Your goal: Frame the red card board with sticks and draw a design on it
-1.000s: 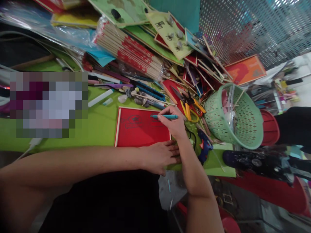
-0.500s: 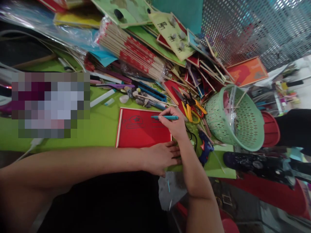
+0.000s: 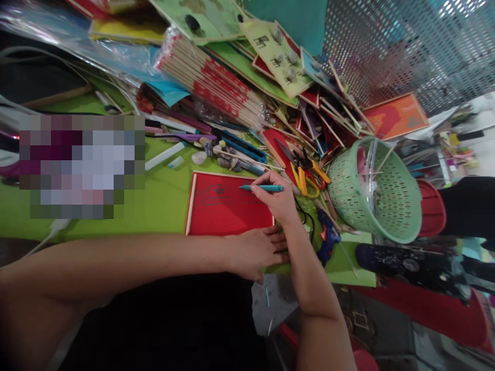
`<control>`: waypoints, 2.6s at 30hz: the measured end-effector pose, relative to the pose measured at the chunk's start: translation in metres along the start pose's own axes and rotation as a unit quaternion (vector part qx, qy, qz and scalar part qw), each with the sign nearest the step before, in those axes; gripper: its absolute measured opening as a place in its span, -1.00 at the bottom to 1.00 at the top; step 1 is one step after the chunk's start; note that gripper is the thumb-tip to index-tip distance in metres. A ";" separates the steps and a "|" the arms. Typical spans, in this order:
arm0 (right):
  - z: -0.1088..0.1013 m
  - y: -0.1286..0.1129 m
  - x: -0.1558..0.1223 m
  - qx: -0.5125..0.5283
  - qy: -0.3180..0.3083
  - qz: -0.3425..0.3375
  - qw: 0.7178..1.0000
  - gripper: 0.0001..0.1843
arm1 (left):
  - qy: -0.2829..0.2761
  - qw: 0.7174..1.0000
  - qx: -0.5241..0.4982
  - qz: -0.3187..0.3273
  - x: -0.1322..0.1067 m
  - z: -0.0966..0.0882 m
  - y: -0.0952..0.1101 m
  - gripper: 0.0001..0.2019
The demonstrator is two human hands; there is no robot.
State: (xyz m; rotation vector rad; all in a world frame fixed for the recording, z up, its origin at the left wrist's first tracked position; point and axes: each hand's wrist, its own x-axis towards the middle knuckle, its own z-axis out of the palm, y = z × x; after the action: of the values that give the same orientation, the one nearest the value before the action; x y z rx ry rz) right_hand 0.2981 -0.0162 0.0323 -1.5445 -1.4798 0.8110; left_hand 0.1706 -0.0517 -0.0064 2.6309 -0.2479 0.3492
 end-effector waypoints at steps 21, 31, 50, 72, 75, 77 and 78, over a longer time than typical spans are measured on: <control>0.008 -0.012 0.003 -0.037 -0.009 -0.013 0.999 -0.82 | 0.021 1.000 -0.019 0.001 0.001 0.011 -0.003 -0.15; 0.011 -0.013 0.004 -0.027 -0.025 0.007 0.999 -0.81 | 0.046 0.998 -0.033 -0.006 -0.001 0.017 -0.003 -0.17; 0.003 -0.005 -0.004 -0.009 0.034 0.014 0.999 -0.89 | 0.029 0.999 -0.035 -0.004 -0.001 0.016 -0.004 -0.20; 0.005 -0.007 -0.002 -0.030 0.024 0.021 0.999 -0.85 | 0.025 0.999 -0.045 -0.004 -0.002 0.013 -0.003 -0.22; 0.006 -0.010 -0.001 -0.026 0.015 0.013 0.999 -0.86 | 0.021 0.999 -0.048 -0.003 -0.002 0.010 -0.003 -0.18; 0.006 -0.012 -0.001 -0.026 0.009 0.011 1.000 -0.87 | 0.019 0.999 -0.045 -0.001 -0.002 0.008 -0.003 -0.16; 0.007 -0.012 -0.001 -0.028 0.008 0.011 1.000 -0.87 | 0.017 0.999 -0.042 -0.001 -0.002 0.008 -0.003 -0.16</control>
State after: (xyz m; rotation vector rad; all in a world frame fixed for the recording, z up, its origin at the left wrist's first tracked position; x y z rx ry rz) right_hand 0.2863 -0.0170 0.0399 -1.6067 -1.4884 0.7747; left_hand 0.1710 -0.0527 -0.0146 2.5405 -0.2440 0.3750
